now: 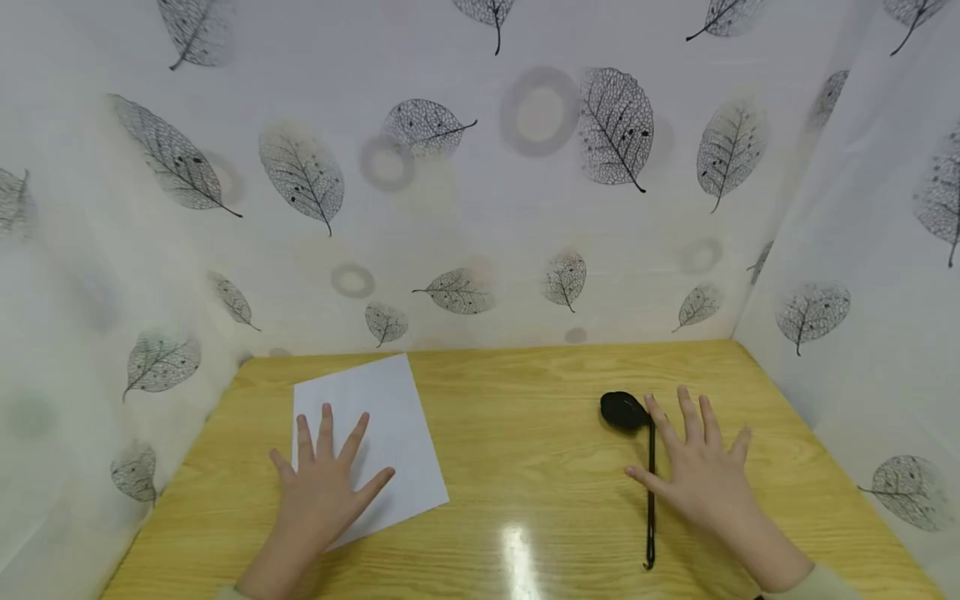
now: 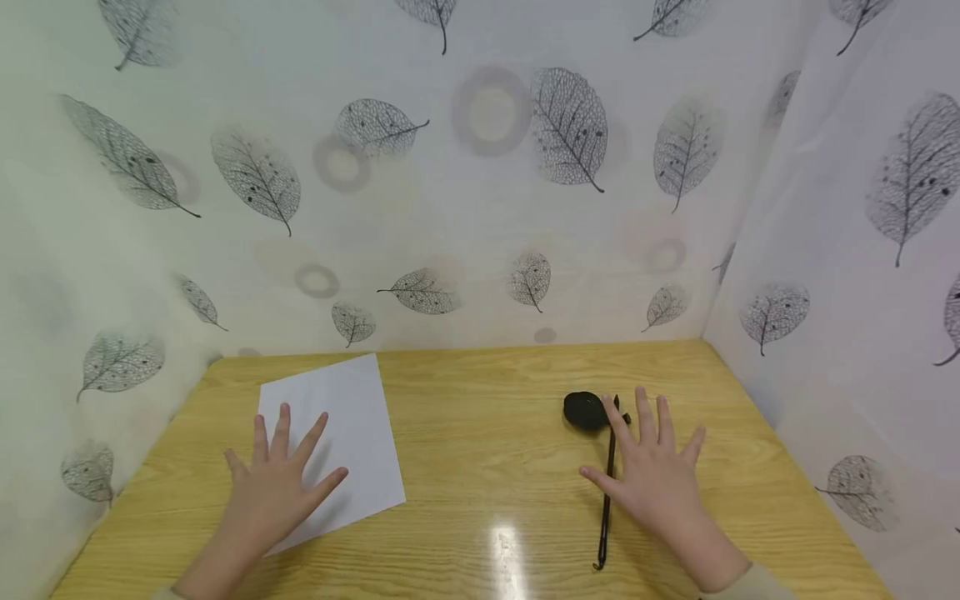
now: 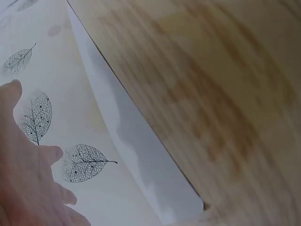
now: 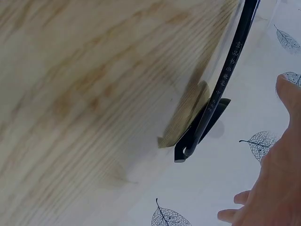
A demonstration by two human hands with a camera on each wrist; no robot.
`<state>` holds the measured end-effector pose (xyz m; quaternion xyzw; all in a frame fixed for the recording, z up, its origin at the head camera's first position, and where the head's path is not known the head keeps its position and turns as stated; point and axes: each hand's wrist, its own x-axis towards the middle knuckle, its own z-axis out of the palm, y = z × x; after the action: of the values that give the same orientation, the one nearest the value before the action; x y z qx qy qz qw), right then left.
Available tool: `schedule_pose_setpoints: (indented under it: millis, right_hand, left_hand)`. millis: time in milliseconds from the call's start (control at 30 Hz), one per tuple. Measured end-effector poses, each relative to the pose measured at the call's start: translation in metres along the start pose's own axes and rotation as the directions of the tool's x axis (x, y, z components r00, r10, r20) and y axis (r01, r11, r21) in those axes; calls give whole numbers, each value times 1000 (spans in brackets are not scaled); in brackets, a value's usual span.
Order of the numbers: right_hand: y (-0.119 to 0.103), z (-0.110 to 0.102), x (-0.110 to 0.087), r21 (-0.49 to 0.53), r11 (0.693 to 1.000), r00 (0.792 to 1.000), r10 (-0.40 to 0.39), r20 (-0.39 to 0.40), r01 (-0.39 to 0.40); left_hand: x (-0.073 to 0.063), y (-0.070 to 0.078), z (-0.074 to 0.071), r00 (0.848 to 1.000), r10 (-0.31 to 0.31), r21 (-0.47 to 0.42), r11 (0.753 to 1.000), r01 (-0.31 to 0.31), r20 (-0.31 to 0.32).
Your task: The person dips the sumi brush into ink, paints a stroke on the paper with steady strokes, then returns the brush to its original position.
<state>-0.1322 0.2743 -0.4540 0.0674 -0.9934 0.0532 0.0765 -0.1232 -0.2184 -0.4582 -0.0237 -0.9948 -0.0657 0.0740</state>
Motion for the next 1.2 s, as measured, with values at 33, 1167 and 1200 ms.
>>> schedule_pose_setpoints:
  millis: [33, 1167, 1200]
  right_hand:
    - [1, -1, 0, -2, 1000, 1000, -5, -8, 5]
    - [28, -16, 8, -180, 787, 748, -617, -244, 590]
    - [28, -15, 7, -184, 780, 742, -626, -241, 598]
  left_hand:
    - [1, -1, -1, 1000, 0, 2, 1000, 0, -5]
    - [7, -41, -5, 994, 110, 29, 993, -110, 0]
    - [7, -42, -4, 994, 114, 28, 993, -114, 1]
